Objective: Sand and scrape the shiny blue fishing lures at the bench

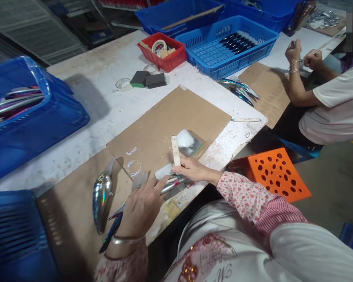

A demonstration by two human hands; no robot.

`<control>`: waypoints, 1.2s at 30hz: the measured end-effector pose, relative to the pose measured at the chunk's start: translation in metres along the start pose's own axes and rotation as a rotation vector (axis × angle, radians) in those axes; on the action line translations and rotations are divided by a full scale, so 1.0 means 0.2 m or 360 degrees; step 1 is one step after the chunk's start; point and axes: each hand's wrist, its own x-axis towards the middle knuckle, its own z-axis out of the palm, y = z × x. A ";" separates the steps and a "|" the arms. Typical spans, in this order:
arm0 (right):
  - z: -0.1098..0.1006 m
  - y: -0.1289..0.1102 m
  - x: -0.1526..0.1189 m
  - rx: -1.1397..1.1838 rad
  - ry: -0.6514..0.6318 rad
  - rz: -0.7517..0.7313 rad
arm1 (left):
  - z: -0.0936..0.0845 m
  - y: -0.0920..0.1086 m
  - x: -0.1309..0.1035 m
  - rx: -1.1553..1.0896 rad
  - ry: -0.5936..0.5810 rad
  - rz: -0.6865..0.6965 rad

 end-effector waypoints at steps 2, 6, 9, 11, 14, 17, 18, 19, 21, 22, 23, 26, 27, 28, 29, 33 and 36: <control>0.00 0.00 0.00 0.0066 -0.0030 -0.0005 | 0.00 0.00 0.00 -0.0009 -0.0003 -0.0002; 0.01 0.00 0.01 0.0147 -0.0044 -0.0041 | 0.00 -0.01 0.00 -0.0019 -0.0033 0.0009; 0.01 0.00 0.01 0.0121 -0.0040 -0.0049 | -0.01 -0.01 0.01 -0.0018 -0.0061 0.0002; 0.01 -0.01 0.01 0.0062 -0.0034 -0.0057 | -0.01 -0.01 0.01 -0.0026 -0.0080 -0.0002; 0.00 -0.02 0.01 -0.0058 -0.0016 -0.0068 | -0.01 -0.01 0.00 -0.0021 -0.0081 0.0004; 0.00 -0.03 0.01 -0.0183 0.0005 -0.0073 | 0.00 -0.01 0.00 -0.0001 -0.0069 0.0006; 0.00 -0.04 0.01 -0.0228 0.0010 -0.0075 | 0.01 -0.01 0.00 0.0005 -0.0060 0.0006; 0.01 -0.04 0.01 -0.0277 0.0016 -0.0079 | 0.01 -0.01 0.00 0.0009 -0.0051 0.0007; 0.02 -0.05 0.01 -0.0396 0.0042 -0.0088 | 0.02 -0.01 0.00 0.0012 -0.0032 0.0009; 0.02 -0.05 0.01 -0.0456 0.0069 -0.0095 | 0.02 -0.01 0.00 0.0012 -0.0023 0.0011; 0.03 -0.04 0.01 -0.0503 0.0105 -0.0103 | 0.02 -0.01 0.00 0.0014 -0.0017 0.0014; 0.03 -0.03 0.00 -0.0440 0.0195 -0.0111 | 0.02 -0.01 0.00 0.0024 -0.0014 0.0012; 0.03 -0.02 0.00 -0.0357 0.0198 -0.0103 | 0.01 -0.01 0.00 0.0027 -0.0021 0.0007; 0.03 -0.02 0.00 -0.0270 0.0188 -0.0089 | 0.01 0.00 0.00 0.0028 -0.0032 0.0002; 0.03 -0.01 0.00 -0.0195 0.0164 -0.0072 | 0.01 0.00 0.00 0.0029 -0.0043 -0.0003; 0.01 0.00 0.00 -0.0082 0.0055 -0.0024 | 0.01 0.00 0.00 0.0026 -0.0037 -0.0010; 0.01 0.00 0.00 -0.0052 0.0016 -0.0019 | 0.02 0.00 0.00 0.0031 -0.0007 -0.0004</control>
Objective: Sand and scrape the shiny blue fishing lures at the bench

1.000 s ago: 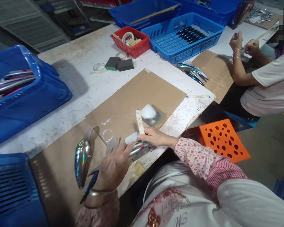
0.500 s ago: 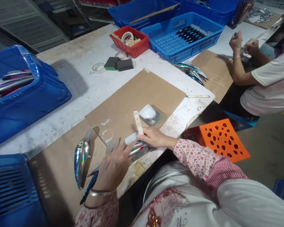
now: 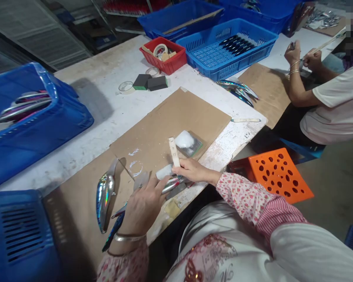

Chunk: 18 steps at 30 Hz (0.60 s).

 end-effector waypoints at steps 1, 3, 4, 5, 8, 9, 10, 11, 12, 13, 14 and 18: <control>0.00 0.00 0.00 0.0012 -0.0007 0.0002 | 0.00 0.00 0.00 0.0003 0.0003 0.0000; 0.00 0.00 0.00 0.0024 -0.0010 0.0008 | 0.00 0.00 0.00 0.0007 -0.0003 0.0001; 0.01 0.00 0.00 0.0017 -0.0009 0.0009 | 0.00 0.00 0.00 0.0007 -0.0010 0.0001; 0.01 0.00 0.00 0.0000 -0.0007 0.0011 | 0.00 0.00 0.00 0.0006 -0.0018 0.0000; 0.00 -0.01 0.01 -0.0082 0.0005 0.0013 | 0.00 0.00 0.00 0.0007 -0.0031 -0.0006; 0.00 -0.02 0.01 -0.0110 0.0005 0.0011 | 0.00 0.00 0.00 0.0008 -0.0034 -0.0008; 0.00 -0.02 0.01 -0.0140 0.0009 0.0009 | 0.00 0.00 0.00 0.0009 -0.0036 -0.0007; 0.00 -0.03 0.01 -0.0175 0.0015 0.0007 | 0.00 0.00 0.00 0.0011 -0.0038 -0.0006; 0.00 -0.04 0.01 -0.0215 0.0022 0.0004 | 0.00 0.00 0.00 0.0013 -0.0037 -0.0006; 0.00 -0.04 0.01 -0.0263 0.0029 0.0001 | 0.00 0.00 0.00 0.0017 -0.0034 -0.0008; 0.00 -0.04 0.01 -0.0315 0.0035 0.0000 | 0.00 0.00 0.00 0.0020 -0.0030 -0.0009; 0.02 -0.04 0.01 -0.0534 0.0082 0.0008 | 0.01 0.00 0.00 0.0024 -0.0017 -0.0007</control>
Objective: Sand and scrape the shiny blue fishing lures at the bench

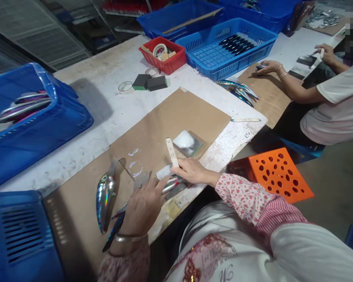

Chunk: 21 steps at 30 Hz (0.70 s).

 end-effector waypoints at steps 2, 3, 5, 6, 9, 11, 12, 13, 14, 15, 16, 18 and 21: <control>0.01 0.00 0.00 -0.0040 0.0043 0.0002 | 0.00 0.00 0.00 -0.0004 0.0012 0.0010; 0.01 0.00 0.00 -0.0018 0.0061 0.0007 | 0.00 0.00 0.00 -0.0002 0.0020 0.0012; 0.00 0.00 -0.01 0.0100 0.0070 0.0024 | 0.00 0.00 0.00 0.0009 0.0033 0.0010; 0.00 0.01 -0.01 0.0172 0.0060 0.0036 | 0.00 0.00 0.00 0.0016 0.0032 0.0007; -0.01 0.01 -0.02 0.0334 0.0001 0.0062 | -0.01 0.00 0.00 0.0022 0.0010 0.0000; -0.01 0.01 -0.02 0.0383 -0.0040 0.0062 | -0.01 0.01 0.00 0.0010 -0.0012 -0.0008; -0.01 0.01 -0.02 0.0395 -0.0058 0.0056 | -0.01 0.01 0.00 0.0004 -0.0021 -0.0013; -0.02 0.01 -0.01 0.0394 -0.0072 0.0045 | -0.01 0.01 0.00 0.0000 -0.0029 -0.0018; -0.02 0.01 -0.01 0.0379 -0.0079 0.0030 | -0.01 0.01 0.01 -0.0004 -0.0034 -0.0021; -0.02 0.01 -0.01 0.0348 -0.0081 0.0011 | -0.02 0.01 0.01 -0.0008 -0.0036 -0.0022; -0.01 0.01 -0.01 0.0301 -0.0073 -0.0008 | -0.02 0.01 0.01 -0.0012 -0.0033 -0.0025; -0.01 0.01 -0.01 0.0171 -0.0044 -0.0036 | -0.02 0.01 0.01 -0.0029 -0.0030 -0.0026; 0.00 0.01 0.00 -0.0020 -0.0001 -0.0048 | -0.01 0.01 0.00 -0.0055 -0.0018 -0.0028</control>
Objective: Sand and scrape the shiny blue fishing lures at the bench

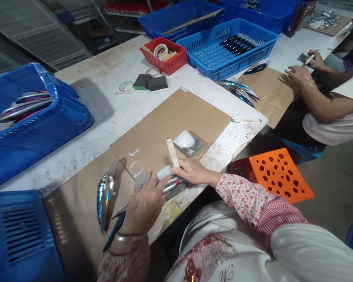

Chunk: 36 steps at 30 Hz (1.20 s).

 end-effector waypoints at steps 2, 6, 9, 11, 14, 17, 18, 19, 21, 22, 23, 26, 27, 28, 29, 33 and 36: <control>0.01 0.00 0.00 -0.0087 0.0016 -0.0013 | 0.00 0.00 0.00 -0.0005 0.0000 0.0006; 0.02 0.00 0.00 -0.0177 0.0065 -0.0049 | 0.00 0.00 0.00 0.0007 -0.0019 0.0019; 0.01 0.00 -0.01 -0.0037 0.0089 -0.0018 | -0.02 0.00 0.00 0.0031 -0.0047 0.0017; 0.00 0.00 -0.01 0.0100 0.0071 0.0021 | -0.02 0.01 0.00 0.0043 -0.0057 0.0019; -0.01 0.00 -0.01 0.0185 0.0012 0.0041 | -0.03 0.01 0.00 0.0054 -0.0049 0.0019; -0.01 0.00 -0.01 0.0122 -0.0009 0.0027 | -0.02 0.01 0.00 0.0056 -0.0040 0.0017; -0.01 0.01 -0.01 0.0078 -0.0003 0.0012 | -0.02 0.01 0.00 0.0055 -0.0036 0.0012; 0.00 0.01 -0.01 0.0026 0.0009 -0.0005 | -0.02 0.01 0.00 0.0055 -0.0036 0.0009; 0.01 0.01 -0.01 -0.0081 0.0037 -0.0045 | -0.02 0.01 0.00 0.0060 -0.0043 -0.0002; 0.01 0.01 -0.01 -0.0130 0.0049 -0.0062 | -0.02 0.01 0.00 0.0063 -0.0048 -0.0008; 0.02 0.02 -0.01 -0.0175 0.0060 -0.0074 | -0.02 0.01 0.00 0.0064 -0.0053 -0.0011; 0.04 0.03 -0.01 -0.0258 0.0095 -0.0111 | -0.03 0.01 0.00 0.0059 -0.0061 -0.0010; 0.04 0.03 -0.01 -0.0256 0.0111 -0.0123 | -0.03 0.01 0.00 0.0059 -0.0059 -0.0011; 0.04 0.03 -0.01 -0.0232 0.0126 -0.0130 | -0.03 0.01 0.00 0.0060 -0.0056 -0.0009; 0.04 0.03 -0.01 -0.0186 0.0138 -0.0127 | -0.03 0.01 0.00 0.0062 -0.0053 -0.0007; 0.01 0.02 -0.02 0.0084 0.0074 -0.0050 | -0.03 0.02 0.00 0.0091 -0.0041 -0.0002; 0.00 0.02 -0.02 0.0127 0.0020 -0.0031 | -0.03 0.02 0.00 0.0103 -0.0035 -0.0004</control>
